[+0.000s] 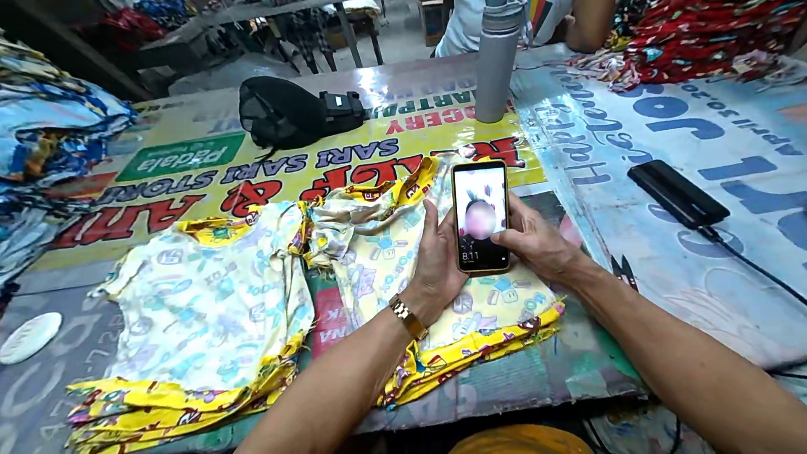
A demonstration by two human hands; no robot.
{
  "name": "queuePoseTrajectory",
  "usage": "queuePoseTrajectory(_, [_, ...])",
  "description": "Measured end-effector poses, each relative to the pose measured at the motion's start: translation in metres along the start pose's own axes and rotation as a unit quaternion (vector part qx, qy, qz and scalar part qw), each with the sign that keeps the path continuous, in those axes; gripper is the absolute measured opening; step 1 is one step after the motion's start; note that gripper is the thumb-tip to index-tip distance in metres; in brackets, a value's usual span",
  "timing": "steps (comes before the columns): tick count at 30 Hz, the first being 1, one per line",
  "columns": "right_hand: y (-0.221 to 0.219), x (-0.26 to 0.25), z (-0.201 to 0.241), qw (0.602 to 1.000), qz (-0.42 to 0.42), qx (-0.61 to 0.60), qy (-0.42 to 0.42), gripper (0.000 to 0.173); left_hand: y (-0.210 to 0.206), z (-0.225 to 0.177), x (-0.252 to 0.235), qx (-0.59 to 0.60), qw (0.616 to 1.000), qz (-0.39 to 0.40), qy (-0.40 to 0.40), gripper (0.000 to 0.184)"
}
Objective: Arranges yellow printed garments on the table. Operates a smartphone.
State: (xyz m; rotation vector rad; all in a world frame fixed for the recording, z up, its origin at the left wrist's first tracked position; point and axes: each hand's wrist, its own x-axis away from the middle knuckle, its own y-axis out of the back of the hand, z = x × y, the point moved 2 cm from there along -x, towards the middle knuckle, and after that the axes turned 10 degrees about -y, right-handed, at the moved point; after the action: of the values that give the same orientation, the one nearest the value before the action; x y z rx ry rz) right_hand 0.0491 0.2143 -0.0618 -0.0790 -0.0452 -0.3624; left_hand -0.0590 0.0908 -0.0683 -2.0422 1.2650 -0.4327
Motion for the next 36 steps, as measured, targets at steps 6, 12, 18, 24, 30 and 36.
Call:
queuePoseTrajectory(6, [0.0007, 0.0005, 0.0021, 0.998, -0.022, -0.043, -0.042, 0.042, -0.0005, 0.0004, -0.0002, -0.016, 1.000, 0.000, 0.000, 0.085])
queuePoseTrajectory(12, [0.0014, 0.0011, 0.0018, 0.996, -0.032, -0.077, -0.038, 0.058, -0.0005, 0.0010, 0.0001, -0.022, 1.000, 0.014, -0.002, 0.086])
queuePoseTrajectory(18, [-0.0001, 0.0011, 0.0014, 0.998, -0.055, 0.007, -0.011, 0.047, -0.0001, 0.0008, -0.0011, -0.003, 1.000, 0.014, -0.013, 0.084])
queuePoseTrajectory(24, [-0.0055, 0.0024, 0.0032, 0.996, -0.081, -0.009, -0.021, 0.055, -0.0020, 0.0001, 0.0008, -0.040, 0.999, 0.032, -0.017, 0.085])
queuePoseTrajectory(30, [0.0019, 0.0036, 0.0081, 0.992, -0.109, -0.049, -0.026, 0.047, -0.0029, 0.0020, 0.0018, -0.076, 0.996, 0.049, -0.018, 0.089])
queuePoseTrajectory(36, [0.0021, 0.0043, 0.0060, 0.995, -0.101, -0.011, 0.005, 0.050, -0.0025, 0.0017, 0.0017, -0.068, 0.996, 0.054, -0.026, 0.092])
